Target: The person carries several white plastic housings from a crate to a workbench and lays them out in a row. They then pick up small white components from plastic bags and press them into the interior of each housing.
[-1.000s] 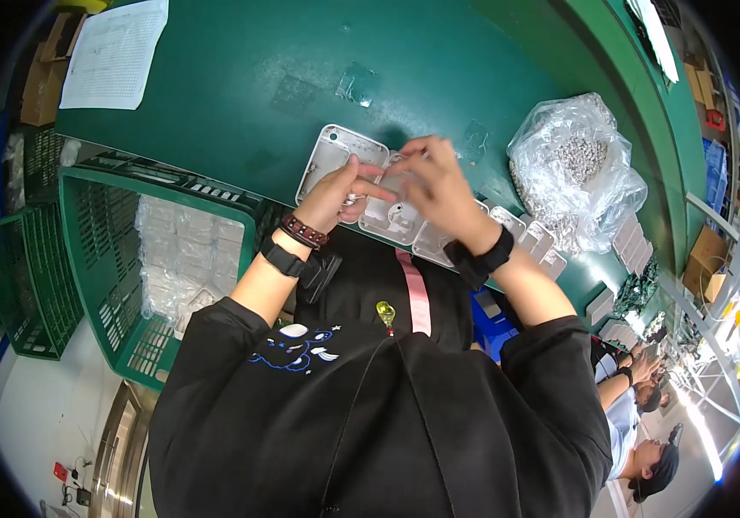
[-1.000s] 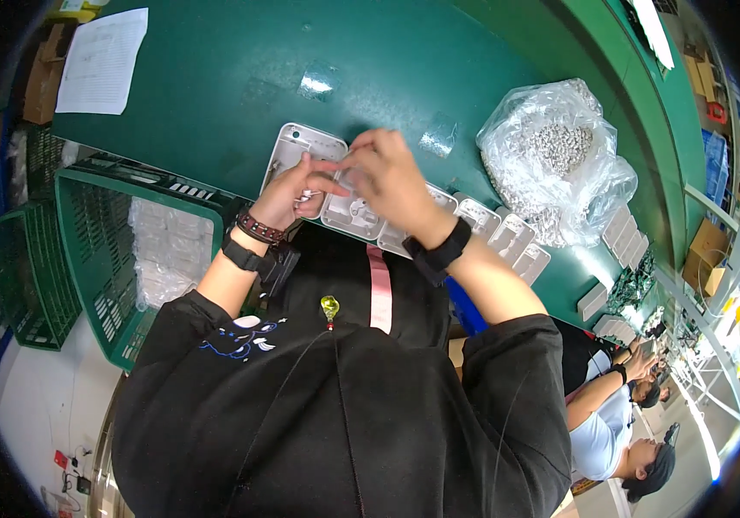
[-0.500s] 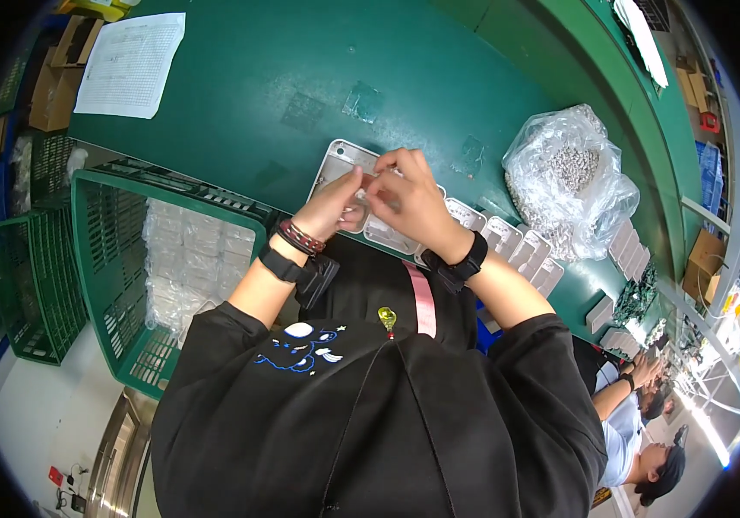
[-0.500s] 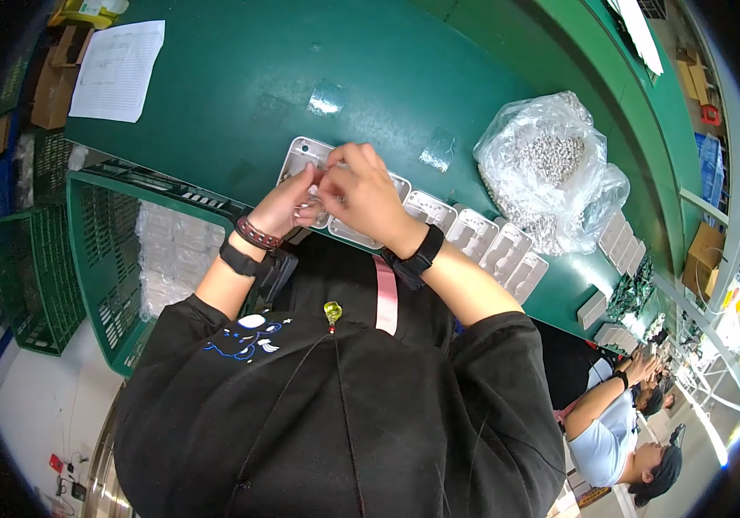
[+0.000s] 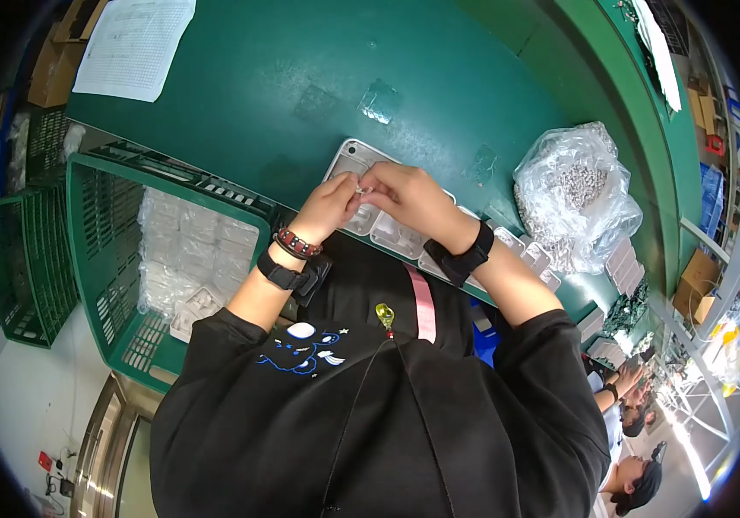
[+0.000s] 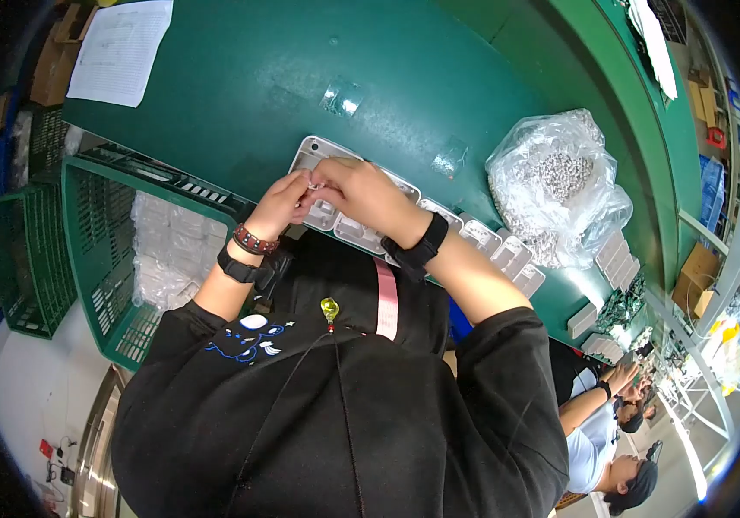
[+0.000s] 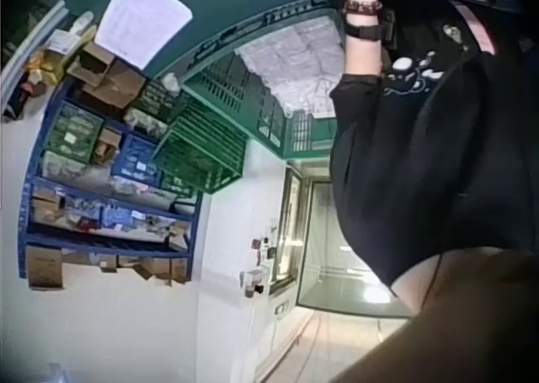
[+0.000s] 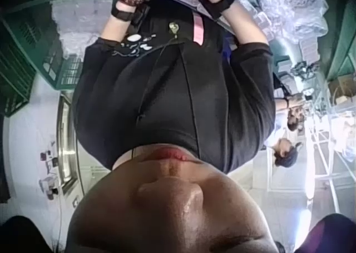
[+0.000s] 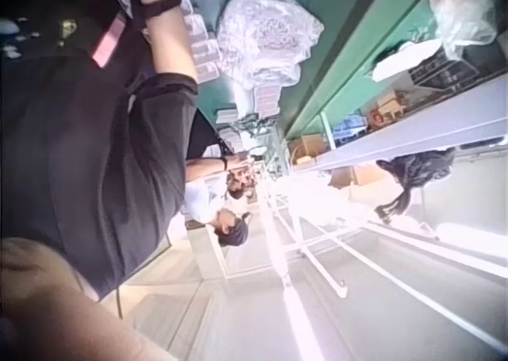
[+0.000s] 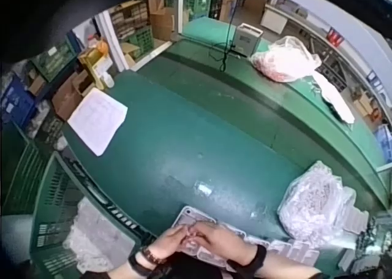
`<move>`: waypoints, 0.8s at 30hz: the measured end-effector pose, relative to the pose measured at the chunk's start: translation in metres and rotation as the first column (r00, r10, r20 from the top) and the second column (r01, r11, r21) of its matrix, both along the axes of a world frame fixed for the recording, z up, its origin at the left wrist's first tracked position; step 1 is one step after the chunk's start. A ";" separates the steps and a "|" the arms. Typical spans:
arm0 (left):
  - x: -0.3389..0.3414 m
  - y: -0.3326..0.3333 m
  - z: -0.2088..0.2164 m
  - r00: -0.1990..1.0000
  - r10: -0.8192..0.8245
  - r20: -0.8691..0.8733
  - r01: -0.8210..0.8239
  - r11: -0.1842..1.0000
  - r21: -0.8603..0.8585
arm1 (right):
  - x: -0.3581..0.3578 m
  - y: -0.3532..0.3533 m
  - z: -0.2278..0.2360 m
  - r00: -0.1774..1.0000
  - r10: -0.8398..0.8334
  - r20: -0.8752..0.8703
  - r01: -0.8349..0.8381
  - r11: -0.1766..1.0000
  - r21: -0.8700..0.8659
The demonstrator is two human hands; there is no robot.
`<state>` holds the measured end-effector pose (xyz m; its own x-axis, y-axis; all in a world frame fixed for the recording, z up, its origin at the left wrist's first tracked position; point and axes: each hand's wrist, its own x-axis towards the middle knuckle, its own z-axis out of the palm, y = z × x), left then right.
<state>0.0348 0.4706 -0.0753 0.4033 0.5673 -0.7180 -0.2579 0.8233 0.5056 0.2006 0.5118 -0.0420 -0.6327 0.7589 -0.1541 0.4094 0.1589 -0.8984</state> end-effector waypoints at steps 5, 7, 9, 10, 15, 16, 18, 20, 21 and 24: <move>0.001 0.005 -0.002 0.856 0.072 -0.511 0.204 0.862 0.463 | 0.005 0.030 -0.009 0.988 0.140 0.069 -0.155 0.915 0.372; -0.002 0.009 -0.005 0.543 0.354 -0.761 0.506 0.586 0.633 | 0.008 0.041 -0.025 0.955 0.216 0.203 -0.290 0.821 0.491; -0.003 0.010 -0.008 0.498 0.326 -0.804 0.539 0.610 0.581 | 0.006 0.048 -0.034 0.930 0.244 0.274 -0.359 0.762 0.539; -0.003 0.010 -0.010 0.449 0.297 -0.842 0.570 0.631 0.527 | 0.003 0.050 -0.037 0.913 0.258 0.317 -0.401 0.714 0.574; -0.006 0.011 -0.008 0.318 0.146 -0.937 0.683 0.649 0.333 | -0.018 0.053 -0.048 0.853 0.274 0.444 -0.510 0.616 0.600; -0.007 0.012 -0.008 0.321 0.146 -0.936 0.684 0.647 0.336 | -0.019 0.051 -0.050 0.843 0.277 0.460 -0.523 0.621 0.584; -0.009 0.013 -0.009 0.343 0.163 -0.925 0.668 0.650 0.363 | -0.016 0.048 -0.050 0.841 0.254 0.478 -0.518 0.635 0.574; -0.010 0.012 -0.008 0.350 0.172 -0.921 0.662 0.650 0.373 | -0.014 0.043 -0.048 0.836 0.217 0.504 -0.506 0.659 0.556; -0.010 0.011 -0.007 0.351 0.163 -0.922 0.659 0.657 0.367 | -0.011 0.039 -0.048 0.839 0.215 0.500 -0.503 0.659 0.559; -0.010 0.010 -0.008 0.354 0.154 -0.922 0.659 0.659 0.363 | 0.004 0.029 -0.044 0.881 0.108 0.461 -0.413 0.653 0.635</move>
